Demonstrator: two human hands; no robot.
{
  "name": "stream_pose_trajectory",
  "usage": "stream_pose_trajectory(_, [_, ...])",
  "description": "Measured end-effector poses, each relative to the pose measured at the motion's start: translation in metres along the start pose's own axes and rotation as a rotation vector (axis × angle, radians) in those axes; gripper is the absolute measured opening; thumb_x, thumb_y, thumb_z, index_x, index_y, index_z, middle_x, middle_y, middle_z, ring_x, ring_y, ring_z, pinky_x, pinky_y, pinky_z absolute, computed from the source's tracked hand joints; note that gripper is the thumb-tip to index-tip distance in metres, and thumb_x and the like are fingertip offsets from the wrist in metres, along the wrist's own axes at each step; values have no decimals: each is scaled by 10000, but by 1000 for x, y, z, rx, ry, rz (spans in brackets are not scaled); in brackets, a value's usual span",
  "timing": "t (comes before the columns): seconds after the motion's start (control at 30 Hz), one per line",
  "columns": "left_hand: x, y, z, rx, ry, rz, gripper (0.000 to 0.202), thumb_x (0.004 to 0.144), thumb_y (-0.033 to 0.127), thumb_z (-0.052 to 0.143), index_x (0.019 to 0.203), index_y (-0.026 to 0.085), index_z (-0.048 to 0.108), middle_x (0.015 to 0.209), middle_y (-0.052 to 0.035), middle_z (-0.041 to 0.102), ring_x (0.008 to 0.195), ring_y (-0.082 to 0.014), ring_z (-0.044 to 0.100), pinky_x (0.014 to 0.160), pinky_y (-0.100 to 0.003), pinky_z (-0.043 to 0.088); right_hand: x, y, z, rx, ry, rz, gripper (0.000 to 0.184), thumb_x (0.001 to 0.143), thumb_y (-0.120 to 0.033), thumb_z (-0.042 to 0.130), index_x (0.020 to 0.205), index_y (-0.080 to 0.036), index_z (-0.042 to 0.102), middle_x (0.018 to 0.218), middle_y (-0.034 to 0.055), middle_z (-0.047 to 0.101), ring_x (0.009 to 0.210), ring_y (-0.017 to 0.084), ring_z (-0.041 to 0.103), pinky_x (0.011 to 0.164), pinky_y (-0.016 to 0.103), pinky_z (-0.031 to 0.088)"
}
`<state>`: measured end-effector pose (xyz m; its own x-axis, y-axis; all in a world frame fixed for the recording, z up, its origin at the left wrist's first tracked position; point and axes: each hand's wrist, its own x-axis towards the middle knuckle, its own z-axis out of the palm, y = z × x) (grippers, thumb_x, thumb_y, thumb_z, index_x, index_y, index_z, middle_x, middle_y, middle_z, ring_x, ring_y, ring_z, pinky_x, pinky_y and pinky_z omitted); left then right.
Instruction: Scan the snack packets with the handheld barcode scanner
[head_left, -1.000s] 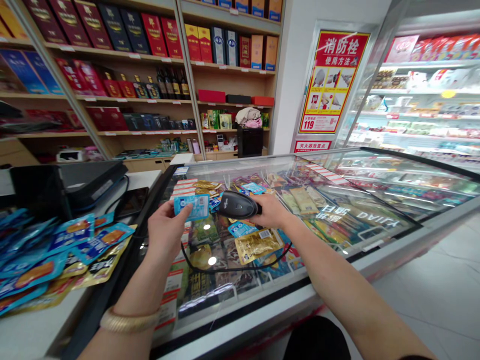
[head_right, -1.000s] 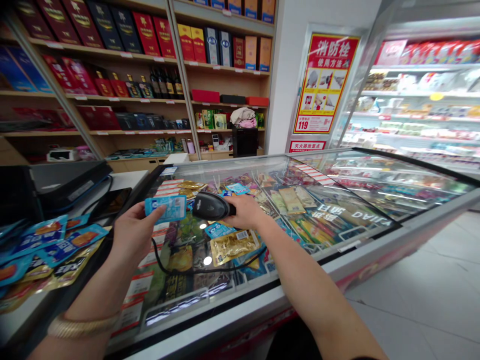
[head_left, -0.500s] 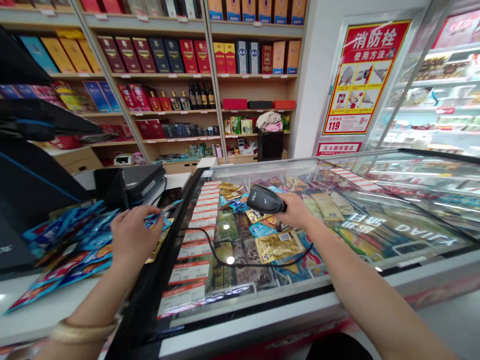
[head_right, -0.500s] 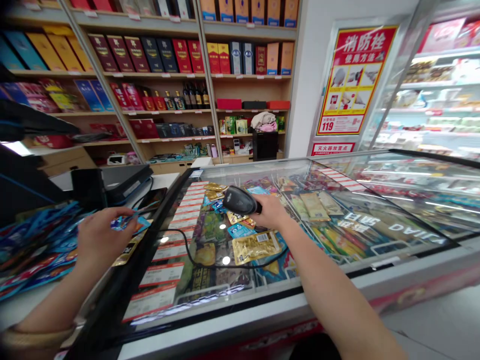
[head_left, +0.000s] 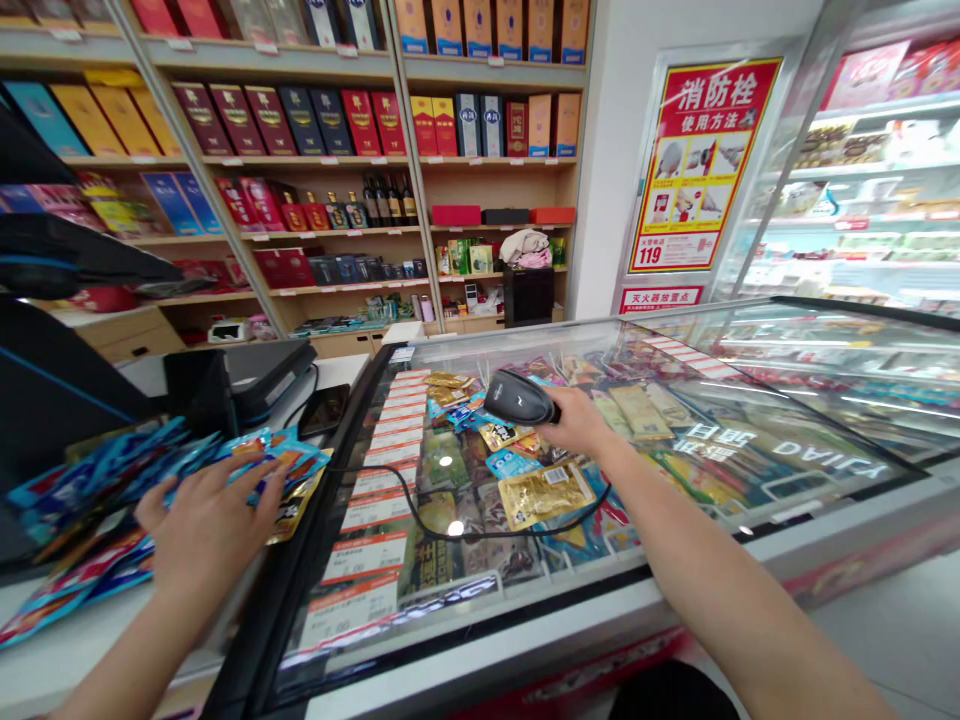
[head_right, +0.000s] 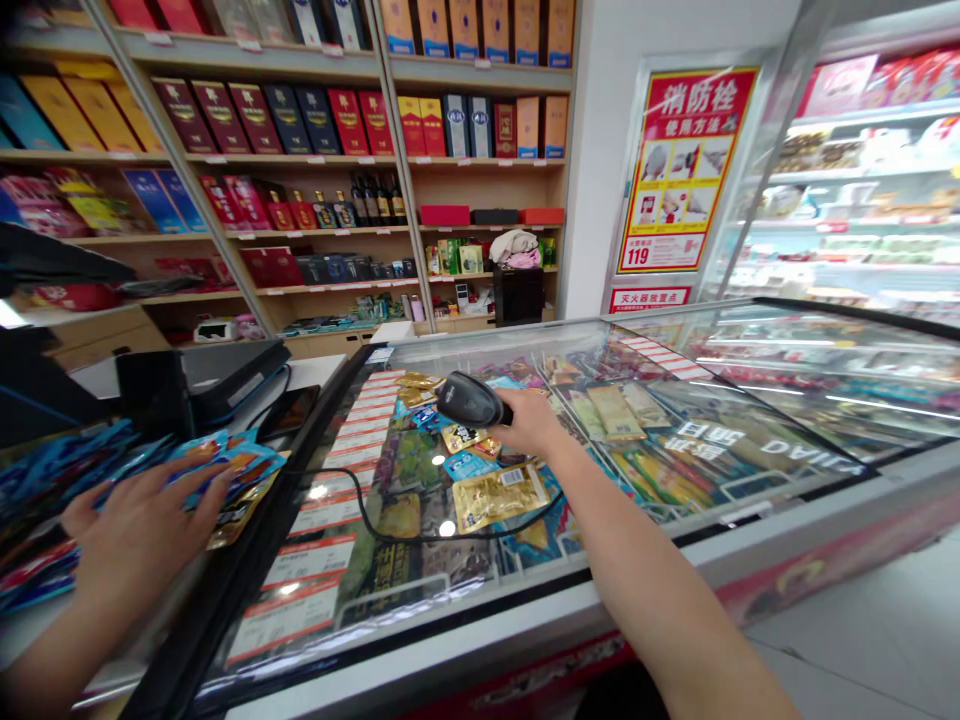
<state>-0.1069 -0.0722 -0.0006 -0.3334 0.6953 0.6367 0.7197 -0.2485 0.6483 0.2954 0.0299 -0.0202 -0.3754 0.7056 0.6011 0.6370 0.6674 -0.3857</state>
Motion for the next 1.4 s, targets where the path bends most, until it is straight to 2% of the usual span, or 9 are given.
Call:
stream_pose_trajectory(0.13, [-1,18,27,325,-23,237,233,756,461,568,813,275,696,1017,-73,674,1026,-343,591,989,-526,330,1,2,-1,-3,51,2,287,678,-199,646,962,-204,686,862,37,728,777,199,660,706,264,464])
stream_pose_trajectory(0.27, [-12,51,79,94,-371,241,265,706,478,631,845,266,708,920,-64,705,880,-263,644,820,-373,469,2,2,-2,-20,83,-1,229,687,-228,649,910,-194,686,858,52,727,775,200,658,710,263,460])
stream_pose_trajectory(0.37, [-31,80,117,50,-618,246,278,734,449,620,896,244,715,952,-73,707,900,-245,646,836,-361,474,2,2,-2,-18,87,2,223,697,-258,648,906,-188,684,847,58,723,765,203,661,689,262,455])
stream_pose_trajectory(0.47, [-49,103,143,120,-744,288,327,749,433,623,977,216,712,1033,-98,682,973,-261,623,891,-388,455,3,3,-2,-18,78,6,230,702,-272,648,912,-182,677,843,60,719,768,207,665,691,264,455])
stream_pose_trajectory(0.73, [-64,127,159,387,-866,325,418,637,417,758,981,196,672,1020,-113,623,998,-304,556,871,-405,414,3,4,0,-56,52,44,201,699,-271,661,883,-191,659,832,48,716,803,205,669,726,259,464])
stream_pose_trajectory(0.93, [-68,118,160,176,-880,172,252,632,282,726,797,205,552,826,-29,611,801,-211,554,722,-316,390,2,5,0,-56,105,31,183,712,-298,646,866,-199,655,813,42,708,747,195,655,692,257,456])
stream_pose_trajectory(1.1, [-63,102,160,-152,-858,-6,224,658,296,627,646,217,418,593,49,480,595,-138,454,580,-265,333,1,10,0,-85,291,112,174,697,-306,645,831,-195,653,774,54,702,723,207,635,665,266,454])
stream_pose_trajectory(1.27, [-45,94,153,-415,-595,-184,306,637,404,663,638,213,424,575,51,486,573,-126,464,547,-242,349,1,14,-2,-31,471,158,234,710,-349,643,873,-182,658,782,67,704,719,221,631,659,288,469])
stream_pose_trajectory(1.4, [-32,88,149,-545,-346,-339,372,571,447,726,677,202,467,603,38,532,556,-116,469,529,-232,362,2,14,-2,117,370,78,214,715,-325,643,861,-170,662,789,51,706,716,201,627,676,285,487])
